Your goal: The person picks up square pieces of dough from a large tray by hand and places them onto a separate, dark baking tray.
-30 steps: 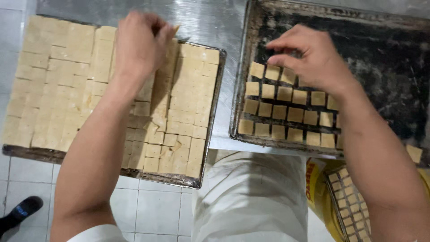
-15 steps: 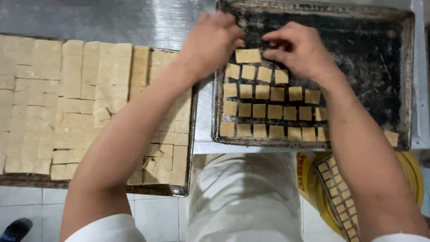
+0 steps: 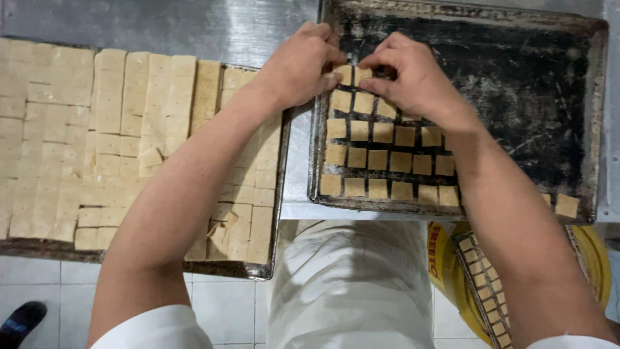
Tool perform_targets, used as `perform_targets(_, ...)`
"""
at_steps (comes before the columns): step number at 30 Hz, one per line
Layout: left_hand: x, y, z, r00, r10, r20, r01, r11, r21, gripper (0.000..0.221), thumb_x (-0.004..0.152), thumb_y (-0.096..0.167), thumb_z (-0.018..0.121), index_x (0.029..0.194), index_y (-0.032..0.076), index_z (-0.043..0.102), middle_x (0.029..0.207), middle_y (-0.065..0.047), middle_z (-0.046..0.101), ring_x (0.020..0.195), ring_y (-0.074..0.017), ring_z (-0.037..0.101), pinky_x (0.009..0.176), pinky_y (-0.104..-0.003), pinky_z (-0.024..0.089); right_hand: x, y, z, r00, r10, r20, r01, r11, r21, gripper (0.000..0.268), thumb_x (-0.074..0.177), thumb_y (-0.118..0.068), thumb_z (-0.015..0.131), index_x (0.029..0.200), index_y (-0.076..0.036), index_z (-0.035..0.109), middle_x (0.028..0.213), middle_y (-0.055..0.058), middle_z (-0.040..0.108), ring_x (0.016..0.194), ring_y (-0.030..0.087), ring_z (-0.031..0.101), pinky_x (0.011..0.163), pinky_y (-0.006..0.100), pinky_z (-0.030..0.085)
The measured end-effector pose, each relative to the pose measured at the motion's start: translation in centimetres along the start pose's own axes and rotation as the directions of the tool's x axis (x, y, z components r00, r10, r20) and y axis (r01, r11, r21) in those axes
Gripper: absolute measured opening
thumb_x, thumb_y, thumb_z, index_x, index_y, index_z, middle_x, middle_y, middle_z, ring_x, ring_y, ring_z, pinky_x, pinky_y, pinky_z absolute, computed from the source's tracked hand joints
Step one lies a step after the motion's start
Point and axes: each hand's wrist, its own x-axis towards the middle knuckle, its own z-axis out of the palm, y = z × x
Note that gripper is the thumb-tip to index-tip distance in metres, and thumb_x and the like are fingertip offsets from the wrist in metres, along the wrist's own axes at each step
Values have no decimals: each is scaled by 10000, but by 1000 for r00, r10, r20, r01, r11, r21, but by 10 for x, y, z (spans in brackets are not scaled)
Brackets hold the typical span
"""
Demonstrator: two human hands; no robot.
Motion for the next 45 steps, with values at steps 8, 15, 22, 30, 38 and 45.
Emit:
perform_targets(8,-95,24,-94,954,-4,-299,76,971,229,243,993,202,765,1169,40,723,1038,-150,673,994,-360,654,863,-461,528,14,-29,-12,998,-13,64,5,993,116,263,1037,-214,755,1266,-84,754,1109,102,656,948,227,676,824,380,584)
perform_targets(15,-183,75,-108,740,-654,-156,672,723,162,441,846,473,801,930,67,652,868,-99,647,798,-286,646,718,-413,522,68,-96,30,943,-300,146,263,938,225,207,990,-247,761,1150,-122,799,1116,68,666,1035,194,610,905,351,545)
perform_targets(22,-206,79,-88,722,-635,-276,682,721,125,354,836,357,816,928,64,640,897,-110,655,891,-322,646,729,-459,522,114,-147,89,829,-540,145,510,837,199,249,886,-342,801,1040,-149,818,1025,46,639,1017,229,560,937,428,467)
perform_targets(30,-216,83,-79,735,-585,-343,655,744,133,216,963,280,731,1032,76,710,948,-120,652,924,-322,637,797,-461,514,121,-147,100,855,-495,156,453,858,240,192,974,-302,778,1097,-158,801,1098,28,623,1069,229,559,992,418,475)
perform_targets(38,-216,83,-68,725,-542,-426,644,752,140,221,934,250,746,1045,59,733,937,-112,649,921,-313,620,824,-447,491,123,-141,100,838,-532,119,484,826,289,189,962,-280,807,1113,-170,826,1083,6,627,1022,171,583,896,346,526)
perform_targets(45,-215,84,-64,757,-486,-437,611,763,210,134,942,191,733,959,64,772,886,-91,678,860,-305,638,769,-445,505,125,-142,105,821,-568,54,537,802,261,144,929,-273,816,1023,-167,845,1037,5,632,999,198,554,912,402,520)
